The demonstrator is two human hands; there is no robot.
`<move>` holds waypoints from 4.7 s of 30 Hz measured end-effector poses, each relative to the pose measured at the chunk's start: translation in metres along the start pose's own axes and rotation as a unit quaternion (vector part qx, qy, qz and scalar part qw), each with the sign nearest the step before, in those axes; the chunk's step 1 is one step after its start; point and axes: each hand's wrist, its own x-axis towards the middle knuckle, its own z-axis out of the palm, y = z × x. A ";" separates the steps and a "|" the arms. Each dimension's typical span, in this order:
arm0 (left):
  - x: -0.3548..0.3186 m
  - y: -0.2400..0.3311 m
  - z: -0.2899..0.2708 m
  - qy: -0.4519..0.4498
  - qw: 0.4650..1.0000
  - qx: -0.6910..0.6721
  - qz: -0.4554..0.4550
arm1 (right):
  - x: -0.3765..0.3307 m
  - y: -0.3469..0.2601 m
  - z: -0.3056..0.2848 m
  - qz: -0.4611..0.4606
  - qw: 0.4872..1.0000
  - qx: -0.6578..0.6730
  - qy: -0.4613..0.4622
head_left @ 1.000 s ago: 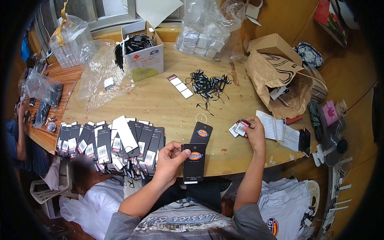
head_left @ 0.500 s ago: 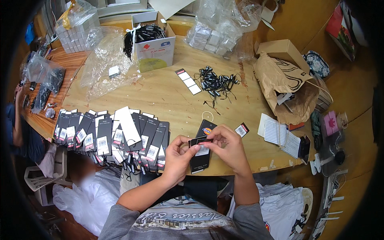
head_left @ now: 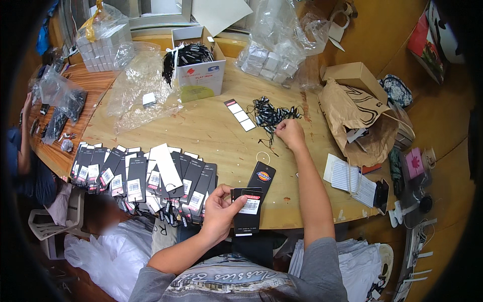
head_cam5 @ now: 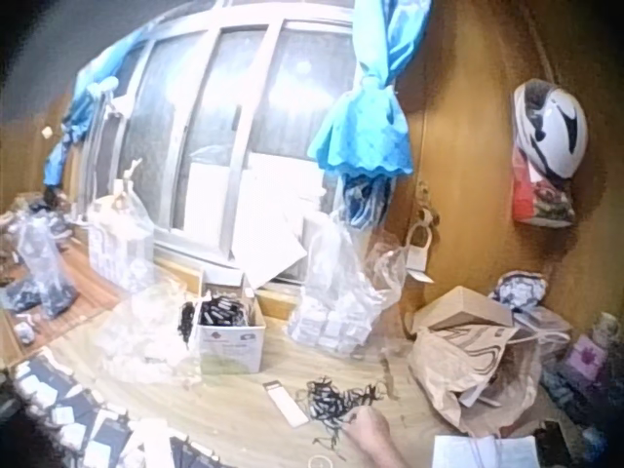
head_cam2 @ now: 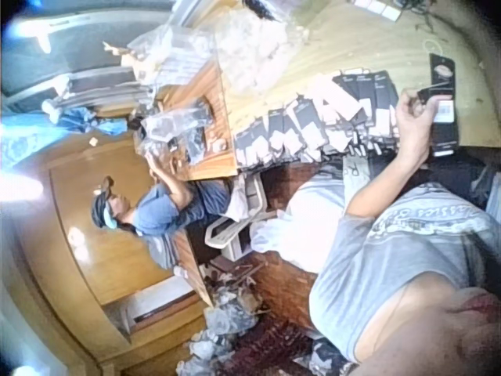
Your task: The person repeatedly picks up small black tags and attaches them to thin black cords by hand. They then place the assembled units into a small white box on the table.
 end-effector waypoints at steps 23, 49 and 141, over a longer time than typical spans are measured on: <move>0.000 -0.005 0.012 -0.054 0.997 0.022 -0.055 | -0.102 0.002 -0.060 -0.057 0.996 0.056 0.026; 0.020 -0.006 0.035 -0.128 0.974 0.185 -0.029 | -0.154 -0.049 -0.042 0.027 0.702 0.688 -0.182; -0.012 0.025 0.002 -0.081 0.905 0.365 0.206 | -0.198 -0.081 -0.039 -0.193 0.901 0.381 0.077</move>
